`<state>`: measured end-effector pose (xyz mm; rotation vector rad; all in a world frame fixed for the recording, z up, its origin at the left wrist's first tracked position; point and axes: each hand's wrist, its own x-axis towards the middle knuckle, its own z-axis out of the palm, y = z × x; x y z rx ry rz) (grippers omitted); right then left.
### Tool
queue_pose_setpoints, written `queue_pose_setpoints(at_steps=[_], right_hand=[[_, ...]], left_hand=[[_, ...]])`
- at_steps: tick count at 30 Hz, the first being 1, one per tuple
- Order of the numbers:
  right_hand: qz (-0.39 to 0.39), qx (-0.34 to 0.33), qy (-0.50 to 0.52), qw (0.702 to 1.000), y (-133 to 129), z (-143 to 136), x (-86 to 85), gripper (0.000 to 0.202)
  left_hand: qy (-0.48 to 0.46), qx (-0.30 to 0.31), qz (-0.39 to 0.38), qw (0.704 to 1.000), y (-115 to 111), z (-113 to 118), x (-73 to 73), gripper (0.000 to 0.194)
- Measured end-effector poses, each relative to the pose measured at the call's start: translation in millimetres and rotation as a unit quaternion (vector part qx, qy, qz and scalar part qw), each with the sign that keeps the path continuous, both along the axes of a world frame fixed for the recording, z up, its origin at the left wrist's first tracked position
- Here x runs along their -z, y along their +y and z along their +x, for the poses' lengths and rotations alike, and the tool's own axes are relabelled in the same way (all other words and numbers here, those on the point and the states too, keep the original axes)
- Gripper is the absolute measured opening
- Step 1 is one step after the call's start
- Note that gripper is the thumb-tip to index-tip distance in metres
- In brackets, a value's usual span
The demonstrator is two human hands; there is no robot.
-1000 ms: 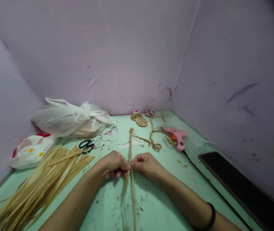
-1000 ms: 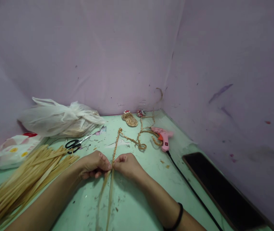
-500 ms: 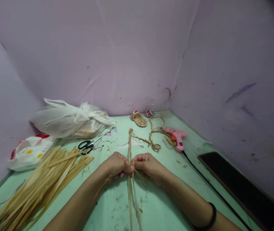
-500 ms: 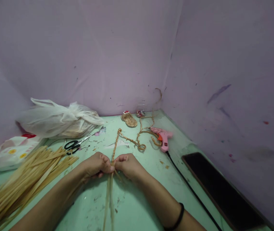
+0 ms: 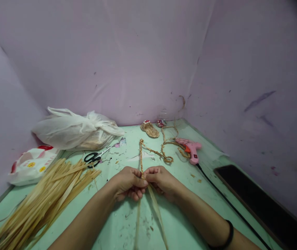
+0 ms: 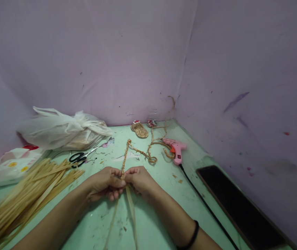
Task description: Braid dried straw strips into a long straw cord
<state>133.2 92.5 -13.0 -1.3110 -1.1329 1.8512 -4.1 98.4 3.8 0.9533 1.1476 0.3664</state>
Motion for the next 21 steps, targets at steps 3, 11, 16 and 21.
queue_pose_setpoints(at_steps=[3,11,16,21], right_hand=[[0.003,0.001,-0.004,1.000,-1.0,0.4,-2.3,0.006],[0.011,-0.002,0.013,1.000,0.2,1.5,0.3,0.012],[0.025,-0.026,0.041,0.998,0.0,6.3,-2.6,0.021],[0.085,-0.057,-0.002,0.995,2.2,6.3,3.3,0.020]], left_hand=[[0.027,0.012,0.023,0.999,1.9,-5.0,-3.7,0.020],[0.110,-0.032,0.070,0.991,2.1,-4.1,-2.8,0.017],[0.128,-0.035,0.091,0.987,3.2,-4.4,-4.5,0.015],[0.136,-0.012,0.097,0.986,1.8,-5.3,-4.6,0.012]])
